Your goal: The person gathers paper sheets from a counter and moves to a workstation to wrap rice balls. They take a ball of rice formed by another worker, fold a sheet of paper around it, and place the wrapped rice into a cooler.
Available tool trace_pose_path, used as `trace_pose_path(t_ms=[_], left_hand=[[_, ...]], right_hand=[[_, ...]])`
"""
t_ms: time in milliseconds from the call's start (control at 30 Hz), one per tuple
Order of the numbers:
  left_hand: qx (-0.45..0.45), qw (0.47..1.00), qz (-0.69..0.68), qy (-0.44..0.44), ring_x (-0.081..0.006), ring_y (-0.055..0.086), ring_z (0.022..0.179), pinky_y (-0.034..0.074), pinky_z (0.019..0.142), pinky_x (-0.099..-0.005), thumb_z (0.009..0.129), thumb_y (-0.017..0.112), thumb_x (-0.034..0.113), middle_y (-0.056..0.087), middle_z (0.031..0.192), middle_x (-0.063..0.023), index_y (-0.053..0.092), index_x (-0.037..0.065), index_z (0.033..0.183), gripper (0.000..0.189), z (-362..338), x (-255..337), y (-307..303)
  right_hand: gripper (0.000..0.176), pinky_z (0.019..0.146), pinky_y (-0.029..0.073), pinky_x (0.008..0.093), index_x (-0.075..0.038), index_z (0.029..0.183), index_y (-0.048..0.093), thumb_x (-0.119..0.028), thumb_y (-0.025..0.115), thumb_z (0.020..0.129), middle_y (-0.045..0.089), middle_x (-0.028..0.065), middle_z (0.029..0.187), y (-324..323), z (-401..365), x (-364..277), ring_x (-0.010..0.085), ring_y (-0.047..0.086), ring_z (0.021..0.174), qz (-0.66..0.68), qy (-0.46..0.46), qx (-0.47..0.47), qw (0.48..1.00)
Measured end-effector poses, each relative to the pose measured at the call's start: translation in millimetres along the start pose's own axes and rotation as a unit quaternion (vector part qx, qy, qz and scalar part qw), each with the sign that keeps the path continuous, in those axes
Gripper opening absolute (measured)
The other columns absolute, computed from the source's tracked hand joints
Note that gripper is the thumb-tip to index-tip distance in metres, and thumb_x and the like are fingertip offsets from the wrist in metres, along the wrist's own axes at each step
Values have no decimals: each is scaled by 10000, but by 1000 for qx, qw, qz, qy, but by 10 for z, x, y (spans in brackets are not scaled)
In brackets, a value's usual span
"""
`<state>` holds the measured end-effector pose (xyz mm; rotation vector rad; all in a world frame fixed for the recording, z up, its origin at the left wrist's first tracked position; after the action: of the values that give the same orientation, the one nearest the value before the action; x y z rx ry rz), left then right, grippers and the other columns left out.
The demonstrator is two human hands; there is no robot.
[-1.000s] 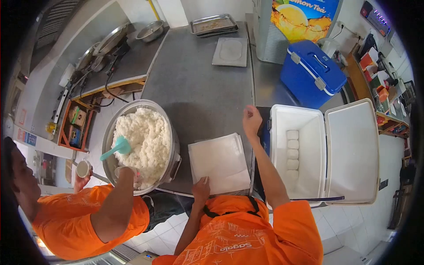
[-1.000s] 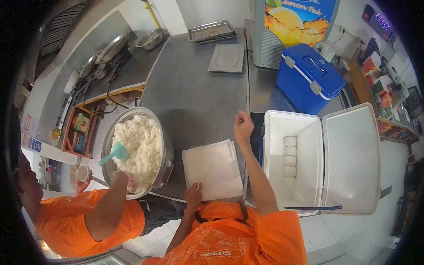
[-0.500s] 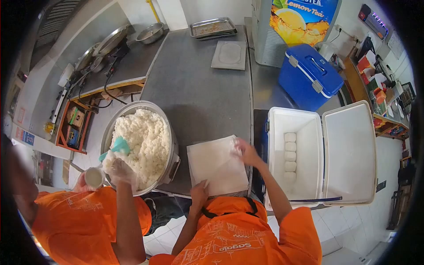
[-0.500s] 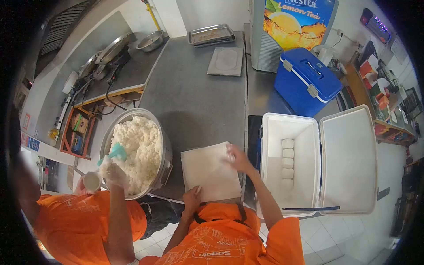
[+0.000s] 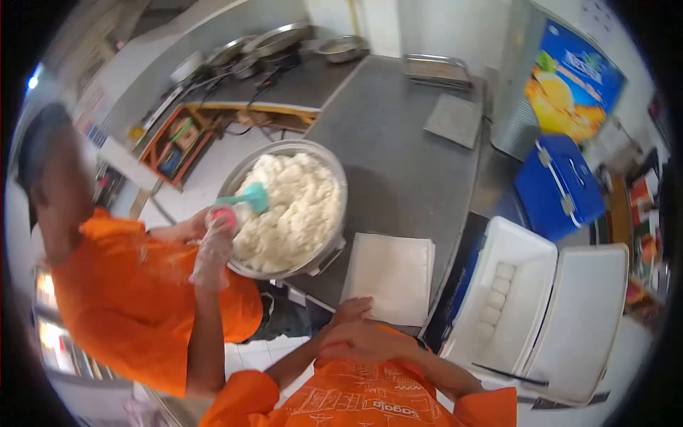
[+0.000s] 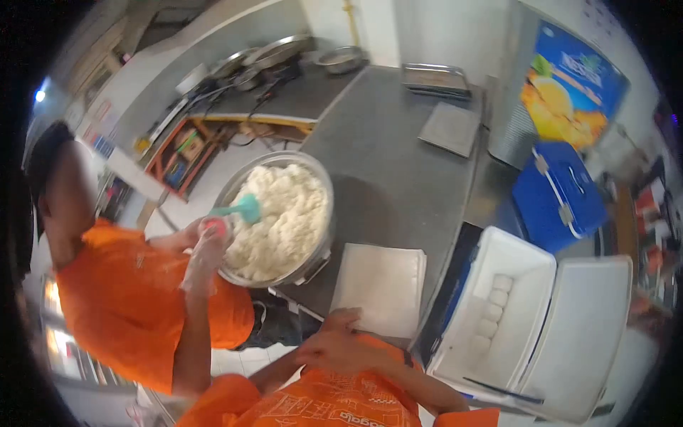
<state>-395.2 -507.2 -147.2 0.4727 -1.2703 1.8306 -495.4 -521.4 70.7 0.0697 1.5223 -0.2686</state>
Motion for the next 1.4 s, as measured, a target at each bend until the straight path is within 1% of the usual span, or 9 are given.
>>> trace_pose_path(t_ms=[33,100,267,633,933,1067,1200,1333,1400], left_hand=[[-103,993,59,-27,-327,653,1040,536,901,-428,879,613,172,654,1246,-131,686,42,1041,221,-75,-236,176],[-131,987,83,-46,-329,653,1041,538,895,-426,880,600,156,647,1259,-134,689,40,1033,212,-82,-218,153],[-224,956,188,-19,-361,553,1240,456,1044,-409,881,593,159,541,1373,-239,600,-49,1121,317,-173,-266,349],[-158,972,153,-78,-311,436,1372,372,1123,-444,869,647,237,455,1478,-187,564,13,1088,324,-341,-304,367],[-256,943,212,-25,-326,383,1415,297,1178,-455,910,627,236,406,1511,-198,537,-9,1137,346,-249,-143,273],[-246,954,164,-51,-317,432,1374,321,1154,-433,929,593,189,456,1480,-181,596,-12,1128,283,-260,-170,273],[-72,986,32,-148,-300,563,1238,412,1067,-417,881,603,141,592,1347,-161,658,15,1120,275,-227,-244,220],[-8,992,-88,-90,-275,607,1184,440,1029,-421,854,592,124,651,1263,-146,631,27,1238,397,-342,-291,19],[-50,991,0,-124,-298,581,1218,436,1036,-438,865,591,145,627,1300,-150,621,36,1264,414,-338,-313,116]], right_hand=[[296,891,482,355,11,1058,673,-263,585,992,696,139,1066,488,221,109,255,636,1000,134,-98,-111,980],[376,908,483,338,24,1204,631,-284,550,1005,667,127,1211,1185,566,-2,202,623,1044,177,-81,-409,891],[363,904,482,333,22,1201,634,-272,545,1007,668,125,1210,2682,927,343,199,622,1045,156,-44,-440,883],[328,895,478,321,16,1191,642,-237,532,1014,670,119,1207,3065,332,2035,191,617,1048,109,60,-489,863],[302,888,476,311,10,1183,649,-209,521,1019,672,114,1205,3377,173,3064,184,612,1050,81,135,-474,866],[281,894,478,306,6,1141,662,-210,548,1001,680,105,1175,2964,-2,2034,173,615,1032,132,60,-480,865],[250,907,485,299,0,1060,688,-217,605,966,695,87,1115,1044,531,-138,154,622,996,194,-93,-470,856],[285,939,495,342,-31,1096,697,-219,705,881,669,155,1156,-257,132,674,235,653,1035,-10,6,27,1000],[312,957,488,390,-56,1002,724,-293,787,808,697,145,1057,-617,-273,730,312,647,1022,-435,41,302,847]])
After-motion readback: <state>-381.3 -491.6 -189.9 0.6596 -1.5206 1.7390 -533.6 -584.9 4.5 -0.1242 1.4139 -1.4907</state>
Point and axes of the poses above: each hand's wrist, its own z-axis towards the middle knuckle, its own y-axis out of the palm, x = y × z, the point moved 5 cm from there along z, towards the middle knuckle
